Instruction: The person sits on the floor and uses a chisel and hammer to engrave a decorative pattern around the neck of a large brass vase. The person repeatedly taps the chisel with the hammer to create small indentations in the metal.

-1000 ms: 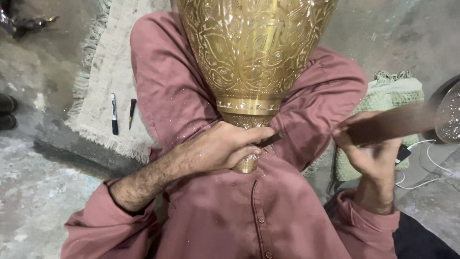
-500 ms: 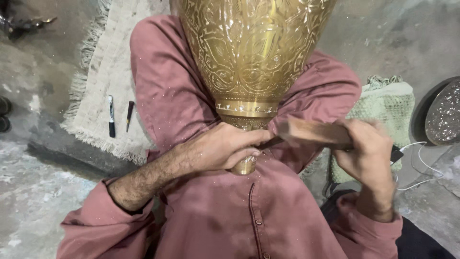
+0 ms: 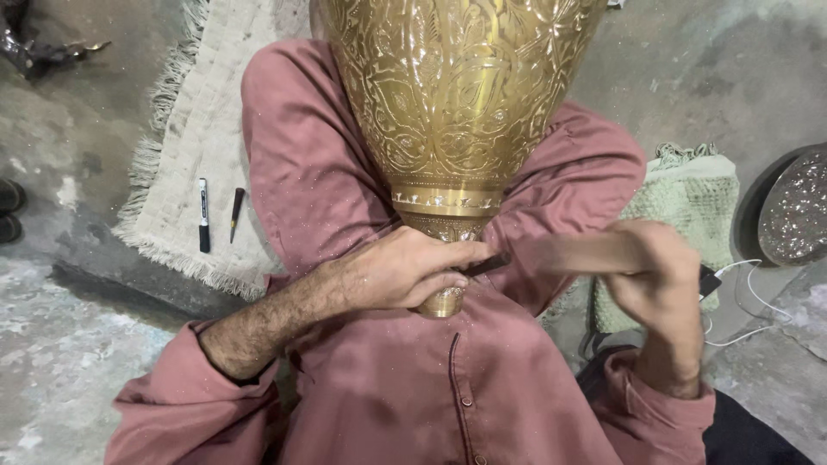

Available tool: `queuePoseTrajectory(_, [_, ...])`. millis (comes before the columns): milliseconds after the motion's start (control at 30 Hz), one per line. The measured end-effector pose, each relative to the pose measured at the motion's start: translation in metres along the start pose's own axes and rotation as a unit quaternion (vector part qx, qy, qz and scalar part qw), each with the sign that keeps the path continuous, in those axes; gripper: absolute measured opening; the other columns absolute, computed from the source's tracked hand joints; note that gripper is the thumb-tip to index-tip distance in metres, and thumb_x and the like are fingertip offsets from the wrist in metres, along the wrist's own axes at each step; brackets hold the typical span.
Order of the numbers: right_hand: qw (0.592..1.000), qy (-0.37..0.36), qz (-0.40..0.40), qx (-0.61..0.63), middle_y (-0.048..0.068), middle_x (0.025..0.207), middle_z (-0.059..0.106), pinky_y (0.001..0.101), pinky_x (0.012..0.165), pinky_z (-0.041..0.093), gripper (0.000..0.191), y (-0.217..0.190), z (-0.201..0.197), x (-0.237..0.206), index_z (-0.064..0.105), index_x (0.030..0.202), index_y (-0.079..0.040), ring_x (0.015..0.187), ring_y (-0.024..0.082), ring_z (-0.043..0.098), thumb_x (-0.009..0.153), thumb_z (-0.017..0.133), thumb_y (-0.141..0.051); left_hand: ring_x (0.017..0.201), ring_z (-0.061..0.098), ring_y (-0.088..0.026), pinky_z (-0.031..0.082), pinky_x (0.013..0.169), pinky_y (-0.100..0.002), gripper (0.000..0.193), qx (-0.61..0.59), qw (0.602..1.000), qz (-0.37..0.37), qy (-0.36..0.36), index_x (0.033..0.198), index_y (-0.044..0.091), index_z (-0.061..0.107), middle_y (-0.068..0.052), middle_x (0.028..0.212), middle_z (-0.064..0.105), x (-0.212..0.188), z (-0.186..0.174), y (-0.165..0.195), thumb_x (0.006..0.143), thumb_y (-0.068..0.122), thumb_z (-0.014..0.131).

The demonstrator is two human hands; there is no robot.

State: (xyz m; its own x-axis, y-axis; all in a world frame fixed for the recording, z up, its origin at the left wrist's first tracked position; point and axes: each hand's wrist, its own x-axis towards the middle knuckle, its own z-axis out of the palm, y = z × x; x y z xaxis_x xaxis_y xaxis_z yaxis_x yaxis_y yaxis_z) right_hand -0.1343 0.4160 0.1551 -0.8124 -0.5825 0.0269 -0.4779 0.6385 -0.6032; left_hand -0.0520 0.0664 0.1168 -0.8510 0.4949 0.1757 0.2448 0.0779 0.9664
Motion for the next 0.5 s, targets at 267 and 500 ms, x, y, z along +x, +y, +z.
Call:
queuePoseTrajectory(267, [0.981,0.041,0.079,0.17,0.009,0.097,0.074,0.0338,0.083,0.059,0.036,-0.022,-0.002,0.009,0.066,0.11,-0.007,0.092,0.021,0.073,0.078,0.08,0.001,0.11,0.071,-0.037,0.058,0.093,-0.045,0.042,0.001,1.0,0.022,-0.002,0.135,0.005,0.06,-0.017,0.118,0.07,0.0,-0.002,-0.001,0.095,0.008,0.069])
queuePoseTrajectory(500, [0.998,0.016,0.009,0.056,0.009,0.102,0.071,0.0303,0.08,0.056,0.033,-0.018,-0.008,0.006,0.068,0.109,-0.01,0.092,0.019,0.072,0.079,0.079,-0.001,0.107,0.072,-0.035,0.059,0.091,-0.043,0.041,-0.024,0.999,0.03,-0.006,0.137,0.003,0.058,-0.017,0.117,0.07,0.001,-0.005,0.001,0.097,0.009,0.068])
